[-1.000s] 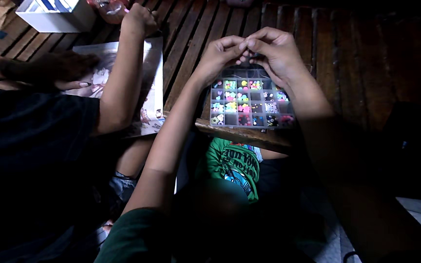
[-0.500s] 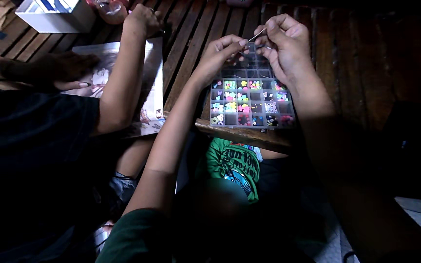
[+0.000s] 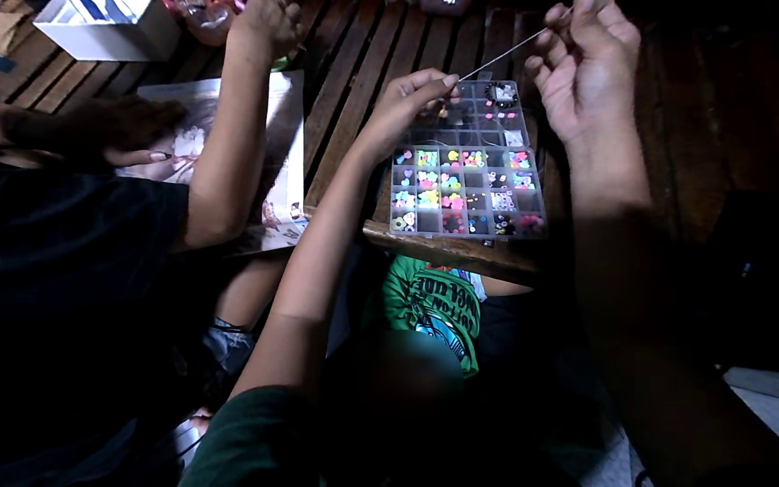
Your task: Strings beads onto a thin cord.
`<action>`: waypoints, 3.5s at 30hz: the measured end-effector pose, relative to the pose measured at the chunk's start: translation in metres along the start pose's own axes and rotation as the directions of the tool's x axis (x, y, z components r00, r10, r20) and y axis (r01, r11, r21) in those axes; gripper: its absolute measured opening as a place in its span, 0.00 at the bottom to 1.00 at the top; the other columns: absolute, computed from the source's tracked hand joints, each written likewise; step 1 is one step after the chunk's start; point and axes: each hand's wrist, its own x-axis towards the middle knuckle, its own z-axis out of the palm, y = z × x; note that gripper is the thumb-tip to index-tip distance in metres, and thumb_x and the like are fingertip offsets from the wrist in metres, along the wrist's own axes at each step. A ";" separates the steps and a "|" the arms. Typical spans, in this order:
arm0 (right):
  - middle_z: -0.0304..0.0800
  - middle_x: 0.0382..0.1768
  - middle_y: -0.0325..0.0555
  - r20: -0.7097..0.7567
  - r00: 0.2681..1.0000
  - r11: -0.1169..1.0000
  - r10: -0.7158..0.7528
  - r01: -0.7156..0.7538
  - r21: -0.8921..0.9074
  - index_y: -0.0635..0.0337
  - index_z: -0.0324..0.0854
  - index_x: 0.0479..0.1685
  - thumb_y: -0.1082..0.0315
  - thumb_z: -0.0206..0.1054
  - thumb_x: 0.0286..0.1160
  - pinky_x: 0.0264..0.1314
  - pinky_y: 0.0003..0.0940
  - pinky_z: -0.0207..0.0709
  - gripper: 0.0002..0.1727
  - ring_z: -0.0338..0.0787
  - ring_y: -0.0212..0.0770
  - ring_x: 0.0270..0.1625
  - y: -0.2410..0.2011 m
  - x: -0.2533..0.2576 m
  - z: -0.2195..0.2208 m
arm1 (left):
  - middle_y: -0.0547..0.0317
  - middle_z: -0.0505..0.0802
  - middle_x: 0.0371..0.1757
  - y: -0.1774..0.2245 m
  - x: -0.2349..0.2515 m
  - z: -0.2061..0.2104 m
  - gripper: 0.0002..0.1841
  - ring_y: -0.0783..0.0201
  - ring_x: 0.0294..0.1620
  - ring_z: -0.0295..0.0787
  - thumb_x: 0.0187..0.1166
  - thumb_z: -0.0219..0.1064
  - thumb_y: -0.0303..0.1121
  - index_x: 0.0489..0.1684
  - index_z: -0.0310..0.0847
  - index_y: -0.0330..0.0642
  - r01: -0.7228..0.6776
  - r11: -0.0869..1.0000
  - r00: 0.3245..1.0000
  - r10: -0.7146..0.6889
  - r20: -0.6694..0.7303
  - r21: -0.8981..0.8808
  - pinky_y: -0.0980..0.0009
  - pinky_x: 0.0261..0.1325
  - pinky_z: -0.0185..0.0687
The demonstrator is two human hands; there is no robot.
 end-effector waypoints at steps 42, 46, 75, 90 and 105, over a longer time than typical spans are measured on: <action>0.87 0.49 0.39 -0.081 0.996 0.847 0.037 -0.075 -0.526 0.61 0.77 0.59 0.64 0.56 0.92 0.43 0.24 0.83 0.12 0.89 0.27 0.41 0.005 0.002 -0.010 | 0.50 0.92 0.42 -0.014 0.004 -0.012 0.09 0.69 0.42 0.87 0.76 0.73 0.28 0.46 0.87 0.30 -0.174 0.791 0.968 0.247 -0.046 0.587 0.74 0.49 0.81; 0.85 0.53 0.49 -0.009 1.000 0.676 0.016 -0.017 -0.736 0.68 0.77 0.63 0.64 0.58 0.89 0.48 0.26 0.81 0.16 0.86 0.29 0.43 0.013 0.007 -0.016 | 0.42 0.93 0.49 -0.013 0.002 -0.014 0.10 0.51 0.55 0.89 0.76 0.73 0.29 0.46 0.89 0.30 -0.161 0.651 0.983 0.172 0.063 0.742 0.57 0.67 0.79; 0.86 0.49 0.42 0.177 0.984 0.754 0.021 0.101 -0.649 0.65 0.78 0.58 0.67 0.60 0.88 0.48 0.22 0.83 0.12 0.87 0.24 0.41 0.010 0.003 -0.010 | 0.41 0.91 0.57 -0.009 0.002 -0.015 0.16 0.52 0.54 0.89 0.88 0.61 0.36 0.57 0.88 0.32 -0.004 0.628 0.994 0.084 -0.063 0.778 0.57 0.64 0.80; 0.90 0.45 0.36 0.177 0.984 0.995 0.009 0.010 -0.104 0.58 0.75 0.50 0.71 0.50 0.93 0.62 0.30 0.87 0.08 0.93 0.32 0.49 0.006 -0.003 0.003 | 0.67 0.94 0.37 0.001 -0.002 -0.004 0.05 0.81 0.38 0.88 0.81 0.68 0.26 0.42 0.89 0.34 -0.117 0.944 0.993 0.115 0.026 0.307 0.79 0.50 0.85; 0.86 0.43 0.37 -0.078 0.995 0.998 0.059 -0.059 0.003 0.61 0.73 0.54 0.69 0.51 0.93 0.57 0.24 0.86 0.07 0.91 0.29 0.44 0.005 0.003 -0.003 | 0.65 0.95 0.35 0.008 -0.004 -0.005 0.08 0.75 0.37 0.90 0.86 0.61 0.24 0.43 0.87 0.35 0.090 0.995 0.996 -0.090 -0.002 0.041 0.76 0.48 0.87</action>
